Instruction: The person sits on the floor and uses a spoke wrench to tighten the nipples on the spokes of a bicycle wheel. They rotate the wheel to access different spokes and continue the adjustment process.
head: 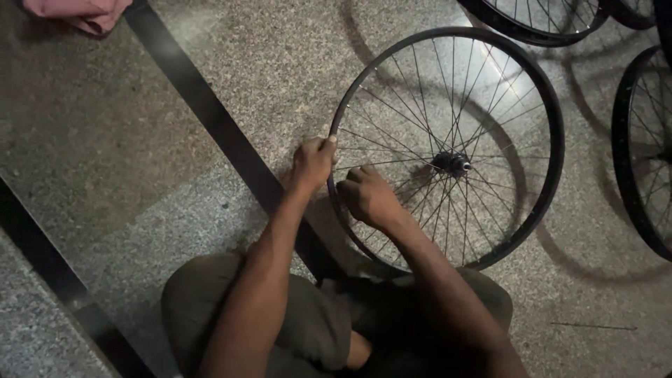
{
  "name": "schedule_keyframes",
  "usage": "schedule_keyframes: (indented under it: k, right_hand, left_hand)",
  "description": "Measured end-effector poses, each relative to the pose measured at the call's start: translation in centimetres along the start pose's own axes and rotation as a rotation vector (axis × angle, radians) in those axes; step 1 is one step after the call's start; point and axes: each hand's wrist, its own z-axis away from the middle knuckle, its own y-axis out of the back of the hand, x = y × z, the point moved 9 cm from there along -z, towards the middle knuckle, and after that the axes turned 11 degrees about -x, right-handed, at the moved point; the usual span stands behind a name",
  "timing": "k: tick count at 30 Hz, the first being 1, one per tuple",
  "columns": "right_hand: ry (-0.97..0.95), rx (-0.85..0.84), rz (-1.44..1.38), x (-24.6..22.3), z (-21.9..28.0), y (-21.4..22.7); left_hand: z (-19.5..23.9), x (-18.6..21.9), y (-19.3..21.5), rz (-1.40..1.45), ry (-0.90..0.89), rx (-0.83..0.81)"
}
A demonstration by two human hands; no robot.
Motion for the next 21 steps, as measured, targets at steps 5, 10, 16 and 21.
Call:
schedule_keyframes:
  k: [5,10,16,21]
  right_hand:
    - [0.028,-0.024,-0.066,0.0,-0.3,-0.6]
    - [-0.025,0.145,-0.009,-0.6,0.0,0.9]
    - [0.024,-0.006,0.048,-0.9,0.0,-0.3]
    - [0.057,-0.01,0.012,-0.5,0.0,-0.1]
  left_hand:
    - [0.9,0.4,0.1,0.131,0.079,-0.034]
    - [0.9,1.3,0.3,0.115,-0.007,-0.021]
    - [0.6,1.2,0.4,0.038,-0.056,0.016]
    - [0.6,1.3,0.4,0.043,-0.087,0.019]
